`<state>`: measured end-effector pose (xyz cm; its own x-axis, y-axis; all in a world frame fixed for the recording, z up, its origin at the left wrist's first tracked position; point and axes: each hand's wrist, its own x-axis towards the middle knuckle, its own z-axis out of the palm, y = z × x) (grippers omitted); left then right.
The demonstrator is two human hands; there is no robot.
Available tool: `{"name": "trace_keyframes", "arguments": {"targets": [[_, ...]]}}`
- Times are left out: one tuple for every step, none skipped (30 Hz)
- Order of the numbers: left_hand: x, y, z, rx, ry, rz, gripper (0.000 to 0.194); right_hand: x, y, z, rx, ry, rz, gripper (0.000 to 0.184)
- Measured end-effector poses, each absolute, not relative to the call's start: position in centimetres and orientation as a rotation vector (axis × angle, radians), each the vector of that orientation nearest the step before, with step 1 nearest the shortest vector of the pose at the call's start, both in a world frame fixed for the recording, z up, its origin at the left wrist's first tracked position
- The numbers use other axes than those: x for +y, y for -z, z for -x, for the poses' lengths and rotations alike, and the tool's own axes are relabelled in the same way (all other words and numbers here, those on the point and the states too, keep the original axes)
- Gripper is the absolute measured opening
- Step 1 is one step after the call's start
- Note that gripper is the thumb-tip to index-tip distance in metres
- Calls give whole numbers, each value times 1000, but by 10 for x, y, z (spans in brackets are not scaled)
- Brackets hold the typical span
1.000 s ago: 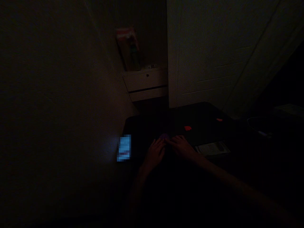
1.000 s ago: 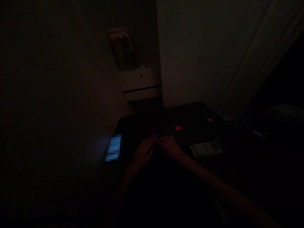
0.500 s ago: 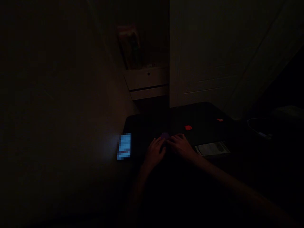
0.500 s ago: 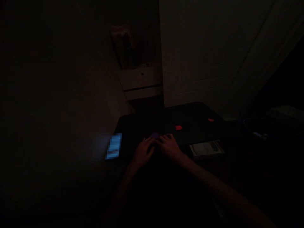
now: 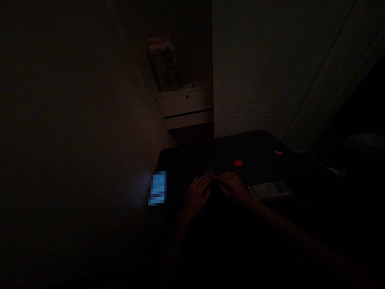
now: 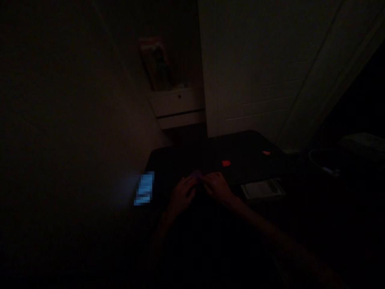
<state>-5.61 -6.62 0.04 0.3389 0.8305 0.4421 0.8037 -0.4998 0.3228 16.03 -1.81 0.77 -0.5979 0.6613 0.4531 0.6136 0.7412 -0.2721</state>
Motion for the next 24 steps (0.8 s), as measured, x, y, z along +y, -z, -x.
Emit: {"name": "trace_keyframes", "arguments": {"targets": [[-67, -1, 56, 1551, -870, -2543, 43, -16, -5, -161, -2362, -154, 973, 44], [-68, -2, 55, 1558, -857, -2556, 43, -14, -3, -161, -2325, -176, 984, 44], [-68, -2, 54, 1570, -845, -2568, 43, -11, -1, -161, -2301, -188, 990, 43], [-69, -3, 53, 1581, -833, -2580, 44, -9, 0, -161, -2288, -194, 994, 43], [-70, -3, 52, 1591, -823, -2590, 44, -7, 1, -160, -2281, -198, 997, 42], [-70, -3, 51, 1599, -817, -2598, 44, -4, 2, -159, -2278, -202, 1005, 42], [-71, -3, 50, 1605, -815, -2602, 43, -2, 2, -158, -2274, -209, 1019, 42], [-71, -2, 50, 1613, -812, -2604, 43, 1, 2, -156, -2269, -219, 1039, 42], [-71, -2, 49, 1619, -806, -2606, 42, 3, 2, -154, -2264, -234, 1064, 41], [-71, -1, 49, 1625, -796, -2607, 41, 6, 2, -152, -2257, -251, 1093, 41], [-71, -1, 48, 1631, -786, -2607, 40, 8, 1, -150, -2253, -266, 1122, 41], [-72, 0, 49, 1634, -776, -2604, 39, 11, 0, -148, -2255, -278, 1148, 41], [-72, 0, 49, 1633, -768, -2598, 38, 14, -1, -147, -2266, -288, 1170, 41], [-72, 0, 49, 1627, -766, -2589, 38, 16, -2, -146, -2287, -295, 1183, 41], [-72, 0, 50, 1618, -772, -2577, 38, 18, -3, -146, -2311, -297, 1186, 41], [-72, -1, 51, 1609, -784, -2560, 39, 20, -4, -146, -2338, -297, 1178, 39], [-71, -1, 52, 1608, -800, -2537, 40, 21, -5, -147, -2364, -294, 1159, 38], [-71, -1, 53, 1615, -820, -2510, 42, 21, -6, -148, -2386, -287, 1134, 36], [-69, -2, 54, 1628, -841, -2479, 44, 20, -7, -150, -2400, -271, 1109, 35], [-68, -2, 55, 1644, -864, -2446, 46, 19, -7, -151, -2406, -248, 1090, 34], [-67, -3, 56, 1659, -889, -2415, 45, 17, -8, -152, -2408, -224, 1079, 33], [-65, -3, 56, 1671, -919, -2387, 43, 14, -8, -153, -2407, -200, 1074, 32], [-65, -4, 55, 1680, -953, -2366, 38, 11, -8, -153, -2407, -178, 1071, 31], [-65, -6, 55, 1691, -983, -2349, 34, 8, -8, -153, -2406, -164, 1069, 30]]}}
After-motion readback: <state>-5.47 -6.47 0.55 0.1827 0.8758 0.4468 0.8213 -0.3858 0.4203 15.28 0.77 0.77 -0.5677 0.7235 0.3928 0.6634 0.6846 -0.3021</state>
